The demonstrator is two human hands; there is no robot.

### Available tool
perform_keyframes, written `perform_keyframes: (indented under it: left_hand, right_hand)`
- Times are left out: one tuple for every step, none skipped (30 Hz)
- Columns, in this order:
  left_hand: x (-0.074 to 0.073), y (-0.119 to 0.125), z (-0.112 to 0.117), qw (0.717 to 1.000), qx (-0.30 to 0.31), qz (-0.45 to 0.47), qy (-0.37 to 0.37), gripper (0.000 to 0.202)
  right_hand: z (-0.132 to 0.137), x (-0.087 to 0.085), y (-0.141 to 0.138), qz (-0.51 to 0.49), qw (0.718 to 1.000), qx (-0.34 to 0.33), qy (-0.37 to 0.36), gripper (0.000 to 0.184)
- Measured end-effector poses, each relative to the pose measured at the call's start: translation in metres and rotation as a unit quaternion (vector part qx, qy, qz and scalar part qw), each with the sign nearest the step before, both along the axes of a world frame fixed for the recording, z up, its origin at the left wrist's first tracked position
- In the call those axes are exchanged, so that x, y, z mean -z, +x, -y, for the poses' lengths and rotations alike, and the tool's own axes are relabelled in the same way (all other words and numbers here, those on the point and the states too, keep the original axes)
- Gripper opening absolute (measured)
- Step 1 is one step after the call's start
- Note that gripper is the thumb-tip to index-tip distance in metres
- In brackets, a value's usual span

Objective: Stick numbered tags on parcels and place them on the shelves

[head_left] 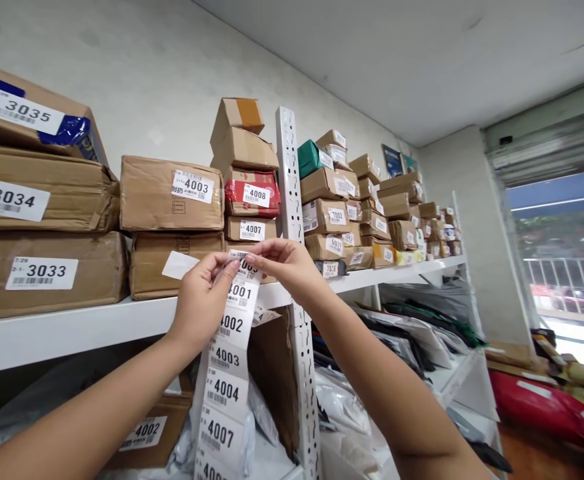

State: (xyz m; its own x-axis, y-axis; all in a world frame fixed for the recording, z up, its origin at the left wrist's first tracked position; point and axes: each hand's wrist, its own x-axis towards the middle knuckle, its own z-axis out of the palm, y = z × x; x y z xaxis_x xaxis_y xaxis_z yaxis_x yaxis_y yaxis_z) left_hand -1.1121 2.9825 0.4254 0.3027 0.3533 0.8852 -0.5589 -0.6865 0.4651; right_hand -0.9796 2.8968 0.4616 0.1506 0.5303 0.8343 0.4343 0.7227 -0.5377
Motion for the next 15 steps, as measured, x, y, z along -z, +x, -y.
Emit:
perform_keyframes:
  left_hand:
    - [-0.001,0.001,0.000,1.000,-0.023,0.000,0.003,0.025]
    - [-0.002,0.001,-0.001,0.999,-0.047,0.001,0.004,0.027]
    - [-0.003,0.001,-0.002,0.997,-0.073,0.005,0.006,0.029]
    - [-0.005,0.002,-0.002,0.995,-0.097,0.012,0.007,0.031]
    - [-0.007,0.002,-0.002,0.993,-0.116,0.021,0.006,0.035]
    - [-0.009,0.003,-0.002,0.992,-0.126,0.028,0.003,0.038]
    - [-0.012,0.003,-0.002,0.992,-0.125,0.032,0.000,0.041]
    - [-0.015,0.002,-0.002,0.993,-0.116,0.033,-0.005,0.042]
    - [-0.017,0.001,-0.002,0.994,-0.104,0.032,-0.008,0.043]
    - [-0.020,0.000,-0.003,0.995,-0.096,0.030,-0.009,0.044]
    - [-0.022,-0.002,-0.003,0.995,-0.095,0.029,-0.005,0.044]
    - [-0.023,-0.005,-0.005,0.994,-0.103,0.030,0.004,0.044]
    - [-0.024,-0.008,-0.007,0.993,-0.118,0.029,0.016,0.044]
    - [-0.023,-0.011,-0.010,0.990,-0.135,0.025,0.030,0.045]
    - [-0.022,-0.013,-0.014,0.988,-0.149,0.018,0.042,0.045]
  right_hand:
    - [0.000,0.000,-0.001,-0.006,1.000,0.009,0.017,0.027]
    - [0.000,0.002,-0.002,-0.009,0.999,0.020,0.043,0.025]
    - [-0.001,0.003,-0.004,-0.009,0.997,0.035,0.073,0.022]
    - [-0.002,0.004,-0.006,-0.004,0.993,0.050,0.103,0.019]
    - [-0.003,0.005,-0.008,0.003,0.990,0.064,0.128,0.015]
    - [-0.004,0.004,-0.010,0.013,0.986,0.076,0.150,0.012]
    - [-0.006,0.002,-0.012,0.024,0.981,0.086,0.170,0.010]
    - [-0.007,-0.003,-0.013,0.036,0.977,0.095,0.188,0.008]
    - [-0.009,-0.010,-0.014,0.049,0.972,0.106,0.205,0.007]
    - [-0.012,-0.020,-0.013,0.062,0.965,0.123,0.225,0.006]
    - [-0.014,-0.033,-0.012,0.073,0.954,0.149,0.250,0.005]
    - [-0.017,-0.048,-0.009,0.080,0.939,0.183,0.280,0.004]
    - [-0.020,-0.067,-0.004,0.082,0.920,0.222,0.312,0.006]
    - [-0.024,-0.086,0.002,0.083,0.899,0.264,0.341,0.010]
    - [-0.027,-0.106,0.009,0.082,0.878,0.301,0.363,0.013]
